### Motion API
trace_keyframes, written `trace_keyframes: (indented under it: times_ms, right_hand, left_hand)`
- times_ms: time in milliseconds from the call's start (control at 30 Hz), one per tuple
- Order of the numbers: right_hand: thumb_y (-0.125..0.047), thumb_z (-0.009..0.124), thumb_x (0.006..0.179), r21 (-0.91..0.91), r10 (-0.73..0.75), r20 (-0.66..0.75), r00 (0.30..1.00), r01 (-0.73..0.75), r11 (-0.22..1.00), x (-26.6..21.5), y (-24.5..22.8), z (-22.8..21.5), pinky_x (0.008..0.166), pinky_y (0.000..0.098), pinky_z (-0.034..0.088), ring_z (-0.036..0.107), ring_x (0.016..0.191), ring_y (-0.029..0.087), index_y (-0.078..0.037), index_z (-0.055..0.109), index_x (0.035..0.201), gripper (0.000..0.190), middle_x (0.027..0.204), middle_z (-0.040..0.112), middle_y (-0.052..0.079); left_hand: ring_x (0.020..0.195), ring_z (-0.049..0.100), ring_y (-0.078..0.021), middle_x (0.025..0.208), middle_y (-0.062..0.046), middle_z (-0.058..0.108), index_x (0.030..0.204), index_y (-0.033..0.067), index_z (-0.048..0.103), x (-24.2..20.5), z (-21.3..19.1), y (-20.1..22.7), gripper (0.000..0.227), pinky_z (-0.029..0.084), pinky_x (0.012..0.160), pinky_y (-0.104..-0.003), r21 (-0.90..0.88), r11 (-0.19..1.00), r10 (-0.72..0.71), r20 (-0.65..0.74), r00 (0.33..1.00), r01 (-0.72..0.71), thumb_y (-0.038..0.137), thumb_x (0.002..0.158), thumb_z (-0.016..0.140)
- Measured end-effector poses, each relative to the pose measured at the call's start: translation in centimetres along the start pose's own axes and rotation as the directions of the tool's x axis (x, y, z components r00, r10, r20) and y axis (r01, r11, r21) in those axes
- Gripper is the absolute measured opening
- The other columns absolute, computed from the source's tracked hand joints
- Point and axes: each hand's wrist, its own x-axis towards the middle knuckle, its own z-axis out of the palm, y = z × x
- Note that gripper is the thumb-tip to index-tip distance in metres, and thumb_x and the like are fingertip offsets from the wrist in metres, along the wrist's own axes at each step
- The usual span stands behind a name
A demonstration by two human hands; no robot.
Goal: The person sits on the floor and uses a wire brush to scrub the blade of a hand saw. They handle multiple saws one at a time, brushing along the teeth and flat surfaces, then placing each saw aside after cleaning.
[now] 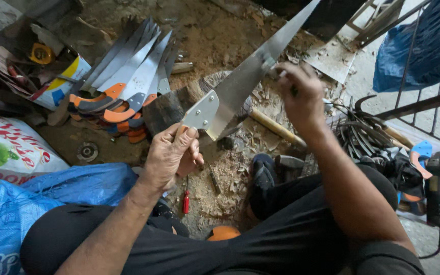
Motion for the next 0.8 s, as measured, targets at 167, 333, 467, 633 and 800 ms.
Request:
trace_keyframes:
  times_ms: [167,333,467,633,800]
  right_hand:
    - [-0.008,0.066,0.095,0.207,-0.301,0.382,0.874,0.236,0.949,-4.1,-4.3,0.7,0.068,0.0332,0.061,0.070,0.084,0.022,-0.006,0.072,0.123,0.028,0.105,0.069,0.012]
    - [-0.012,0.066,0.099,0.266,-0.346,0.472,0.811,0.243,0.933,-4.3,-7.3,-0.2,0.068,0.0367,0.060,0.071,0.084,0.022,-0.008,0.071,0.124,0.026,0.107,0.070,0.010]
    - [-0.012,0.065,0.099,0.280,-0.394,0.480,0.784,0.288,0.916,-4.2,-7.3,-0.4,0.069,0.0359,0.060,0.070,0.086,0.021,-0.009,0.072,0.124,0.026,0.105,0.069,0.008]
    - [-0.010,0.064,0.099,0.223,-0.328,0.493,0.806,0.247,0.943,-4.1,-5.5,0.3,0.061,0.0325,0.060,0.069,0.080,0.019,-0.009,0.073,0.121,0.024,0.103,0.069,0.009]
    - [-0.009,0.064,0.104,0.044,-0.151,0.236,0.960,0.144,0.989,-3.1,-4.5,0.0,0.066,0.0311,0.063,0.070,0.084,0.017,-0.007,0.073,0.123,0.022,0.110,0.069,0.011]
  left_hand:
    - [0.061,0.063,-0.0092,0.075,0.000,0.061,0.102,0.0032,0.066,0.3,-0.5,-0.8,0.024,0.060,0.059,-0.031,0.009,0.998,0.065,-0.060,0.996,-0.064,0.027,0.105,0.066]
    - [0.059,0.063,-0.0097,0.074,0.000,0.061,0.102,0.0043,0.067,0.5,-0.7,-0.6,0.025,0.060,0.057,-0.033,-0.081,0.996,0.034,-0.104,0.994,-0.043,0.029,0.103,0.064]
    - [0.061,0.062,-0.0081,0.076,0.001,0.061,0.103,0.0050,0.067,0.2,-0.2,-0.2,0.024,0.060,0.058,-0.033,-0.152,0.988,0.009,-0.109,0.994,-0.025,0.028,0.103,0.064]
    - [0.062,0.062,-0.0081,0.075,0.001,0.060,0.104,0.0051,0.067,0.1,-0.1,0.2,0.023,0.060,0.059,-0.034,-0.215,0.976,-0.038,-0.100,0.994,0.015,0.028,0.103,0.064]
    - [0.063,0.062,-0.0080,0.076,0.001,0.061,0.104,0.0051,0.066,-0.1,-0.1,0.2,0.022,0.059,0.059,-0.034,-0.209,0.978,-0.026,-0.078,0.997,0.009,0.027,0.104,0.063]
